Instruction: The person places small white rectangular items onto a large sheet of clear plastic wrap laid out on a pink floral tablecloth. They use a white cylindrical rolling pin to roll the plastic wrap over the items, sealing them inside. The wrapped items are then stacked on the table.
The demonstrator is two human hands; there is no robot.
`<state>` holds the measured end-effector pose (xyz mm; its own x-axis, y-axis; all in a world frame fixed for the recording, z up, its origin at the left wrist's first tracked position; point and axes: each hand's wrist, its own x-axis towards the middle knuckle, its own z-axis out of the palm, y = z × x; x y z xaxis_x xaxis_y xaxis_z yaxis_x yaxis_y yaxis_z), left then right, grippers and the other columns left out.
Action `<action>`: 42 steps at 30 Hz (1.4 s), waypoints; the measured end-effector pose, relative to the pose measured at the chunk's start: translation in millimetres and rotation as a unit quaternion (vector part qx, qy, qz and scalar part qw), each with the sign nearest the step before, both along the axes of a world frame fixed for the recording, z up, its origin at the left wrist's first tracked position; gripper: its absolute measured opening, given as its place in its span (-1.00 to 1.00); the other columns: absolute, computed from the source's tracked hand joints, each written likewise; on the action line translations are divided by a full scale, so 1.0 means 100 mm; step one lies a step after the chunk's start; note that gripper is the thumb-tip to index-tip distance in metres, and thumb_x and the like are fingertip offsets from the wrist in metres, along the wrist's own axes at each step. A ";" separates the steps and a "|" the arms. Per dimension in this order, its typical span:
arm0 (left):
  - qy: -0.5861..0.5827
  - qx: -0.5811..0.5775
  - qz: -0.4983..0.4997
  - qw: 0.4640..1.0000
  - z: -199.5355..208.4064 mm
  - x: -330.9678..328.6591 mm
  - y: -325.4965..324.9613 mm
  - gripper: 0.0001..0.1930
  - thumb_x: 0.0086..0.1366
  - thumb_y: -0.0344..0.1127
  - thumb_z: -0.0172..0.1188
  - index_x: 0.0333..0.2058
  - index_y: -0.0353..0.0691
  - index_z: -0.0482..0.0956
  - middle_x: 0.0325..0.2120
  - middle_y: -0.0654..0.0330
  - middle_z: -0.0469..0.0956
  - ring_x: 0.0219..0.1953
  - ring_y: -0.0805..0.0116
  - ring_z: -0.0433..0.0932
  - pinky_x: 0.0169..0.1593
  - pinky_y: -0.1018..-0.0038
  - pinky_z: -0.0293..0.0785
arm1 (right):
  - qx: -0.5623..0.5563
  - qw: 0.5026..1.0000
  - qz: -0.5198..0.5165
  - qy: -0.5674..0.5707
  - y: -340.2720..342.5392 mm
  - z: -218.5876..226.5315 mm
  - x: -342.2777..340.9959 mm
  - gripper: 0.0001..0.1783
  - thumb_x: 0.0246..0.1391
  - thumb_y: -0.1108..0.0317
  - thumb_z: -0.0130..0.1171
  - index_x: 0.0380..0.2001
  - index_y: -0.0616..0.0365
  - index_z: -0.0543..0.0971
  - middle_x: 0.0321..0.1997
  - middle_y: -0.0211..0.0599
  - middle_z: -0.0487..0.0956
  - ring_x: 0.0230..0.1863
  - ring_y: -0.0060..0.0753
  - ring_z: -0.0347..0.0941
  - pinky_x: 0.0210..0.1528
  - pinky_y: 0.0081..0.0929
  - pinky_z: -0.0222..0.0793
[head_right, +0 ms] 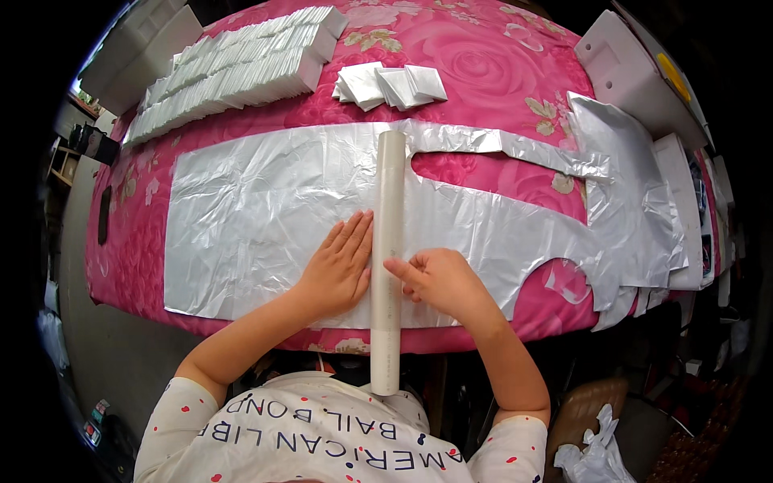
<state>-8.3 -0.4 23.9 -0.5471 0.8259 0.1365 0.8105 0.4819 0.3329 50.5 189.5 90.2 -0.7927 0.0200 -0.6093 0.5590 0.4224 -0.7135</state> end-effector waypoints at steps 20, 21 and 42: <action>-0.009 -0.036 0.001 0.999 0.06 0.01 0.05 -0.35 0.17 -0.23 -0.14 0.18 -0.51 0.03 0.24 -0.13 -0.02 0.32 0.04 -0.11 0.33 0.24 -0.25 | -0.616 0.561 -0.412 0.370 2.16 -0.91 -1.05 -0.70 0.16 0.35 -0.11 -0.14 0.33 0.45 -0.16 -0.08 0.56 -0.07 -0.16 0.48 0.05 -0.21 0.38; -0.010 -0.034 -0.003 0.999 0.07 0.00 0.07 -0.35 0.17 -0.23 -0.14 0.18 -0.51 0.03 0.24 -0.14 -0.02 0.32 0.04 -0.11 0.33 0.24 -0.25 | -0.634 0.561 -0.348 0.403 2.50 -0.93 -0.93 -0.68 0.19 0.34 -0.16 -0.13 0.34 0.44 -0.15 -0.06 0.55 -0.06 -0.16 0.48 0.05 -0.21 0.39; 0.024 0.004 -0.017 1.000 -0.11 -0.01 0.03 -0.33 0.17 -0.21 -0.13 0.19 -0.50 -0.03 0.24 -0.14 -0.04 0.33 0.04 -0.14 0.33 0.19 -0.25 | -0.023 0.900 0.115 0.419 -2.88 -0.53 -1.54 -0.54 0.05 0.41 -0.04 0.06 0.31 0.33 -0.04 0.09 0.45 0.10 0.03 0.30 0.10 -0.25 0.19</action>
